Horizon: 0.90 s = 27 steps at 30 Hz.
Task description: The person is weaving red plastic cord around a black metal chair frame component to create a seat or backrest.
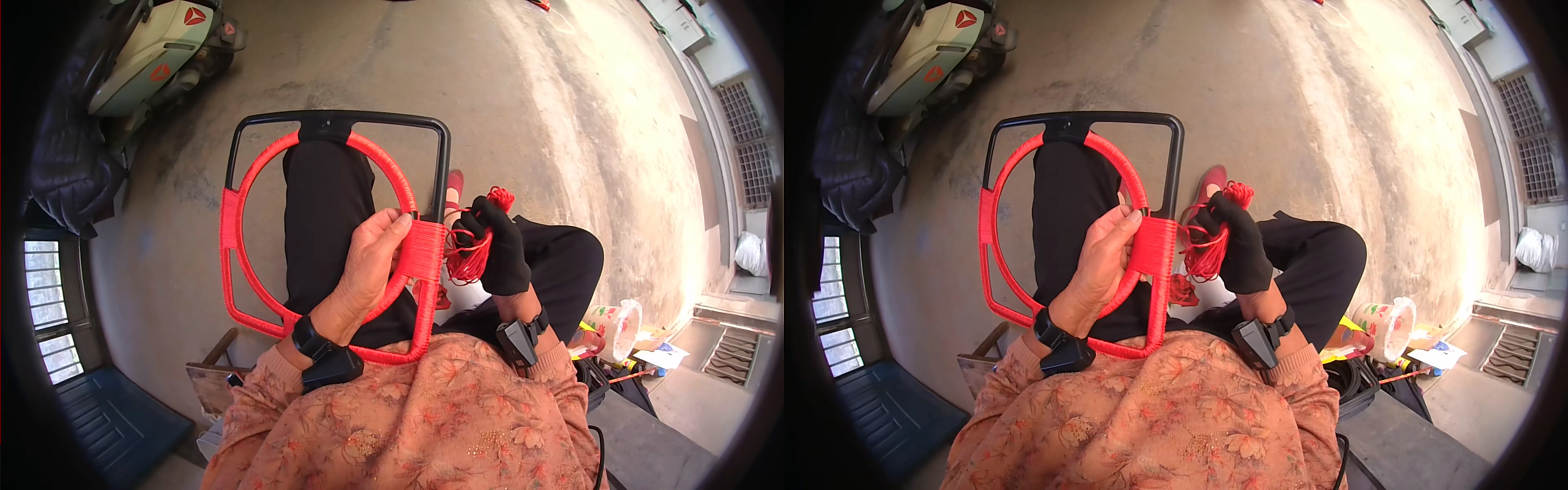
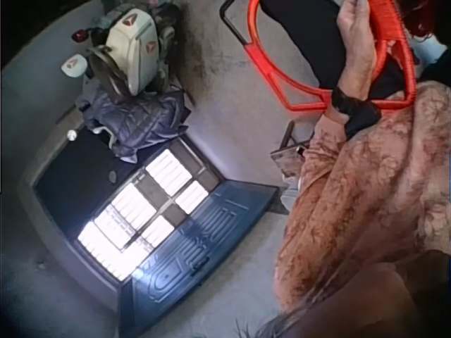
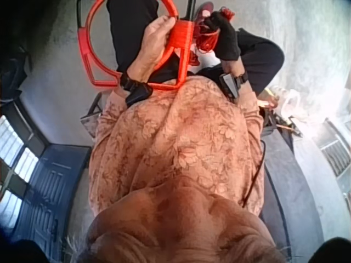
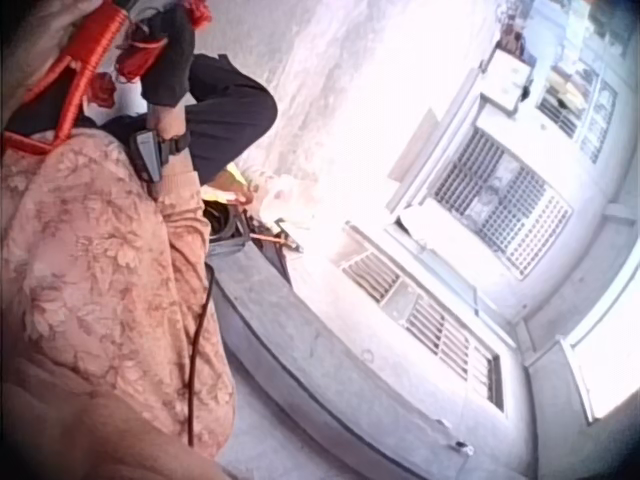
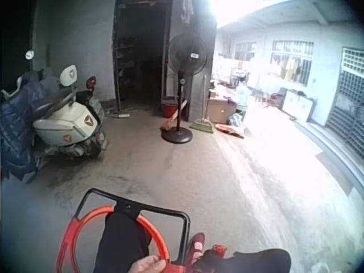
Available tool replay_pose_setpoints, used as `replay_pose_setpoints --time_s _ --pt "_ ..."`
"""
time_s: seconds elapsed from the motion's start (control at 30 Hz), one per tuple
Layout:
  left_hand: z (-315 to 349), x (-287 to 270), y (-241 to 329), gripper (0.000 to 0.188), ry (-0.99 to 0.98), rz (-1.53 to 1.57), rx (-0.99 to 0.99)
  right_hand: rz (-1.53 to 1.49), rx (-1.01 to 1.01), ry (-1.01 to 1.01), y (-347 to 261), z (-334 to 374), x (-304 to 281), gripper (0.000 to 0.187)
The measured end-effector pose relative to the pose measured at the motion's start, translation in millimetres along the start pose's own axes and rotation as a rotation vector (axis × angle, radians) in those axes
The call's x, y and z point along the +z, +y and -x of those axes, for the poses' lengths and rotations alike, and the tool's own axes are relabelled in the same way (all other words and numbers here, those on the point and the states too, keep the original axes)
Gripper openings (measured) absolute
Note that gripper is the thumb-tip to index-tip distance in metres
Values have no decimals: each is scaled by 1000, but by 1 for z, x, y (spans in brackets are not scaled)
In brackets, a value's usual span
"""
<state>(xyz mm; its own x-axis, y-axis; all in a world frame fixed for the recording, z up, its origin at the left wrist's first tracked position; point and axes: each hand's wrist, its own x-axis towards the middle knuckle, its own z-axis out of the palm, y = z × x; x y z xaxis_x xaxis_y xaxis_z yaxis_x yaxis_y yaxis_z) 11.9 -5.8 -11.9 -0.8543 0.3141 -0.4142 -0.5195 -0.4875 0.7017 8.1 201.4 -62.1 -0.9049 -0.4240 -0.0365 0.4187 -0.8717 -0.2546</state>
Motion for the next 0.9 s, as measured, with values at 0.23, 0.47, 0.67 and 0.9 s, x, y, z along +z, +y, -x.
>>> replay_pose_setpoints --time_s 0.23,0.47,0.67,0.9 --pt "-2 0 -3 19 14 -93 94 1810 48 746 -44 1 35 41" --pt "-2 10 0 43 142 -258 403 2558 -797 -70 -10 -35 93 39" --pt "-8 1 -7 18 340 -402 418 2207 -460 -29 -7 -31 98 22" --pt "-10 0 -11 17 158 -45 208 1100 277 253 -3 -28 45 25"
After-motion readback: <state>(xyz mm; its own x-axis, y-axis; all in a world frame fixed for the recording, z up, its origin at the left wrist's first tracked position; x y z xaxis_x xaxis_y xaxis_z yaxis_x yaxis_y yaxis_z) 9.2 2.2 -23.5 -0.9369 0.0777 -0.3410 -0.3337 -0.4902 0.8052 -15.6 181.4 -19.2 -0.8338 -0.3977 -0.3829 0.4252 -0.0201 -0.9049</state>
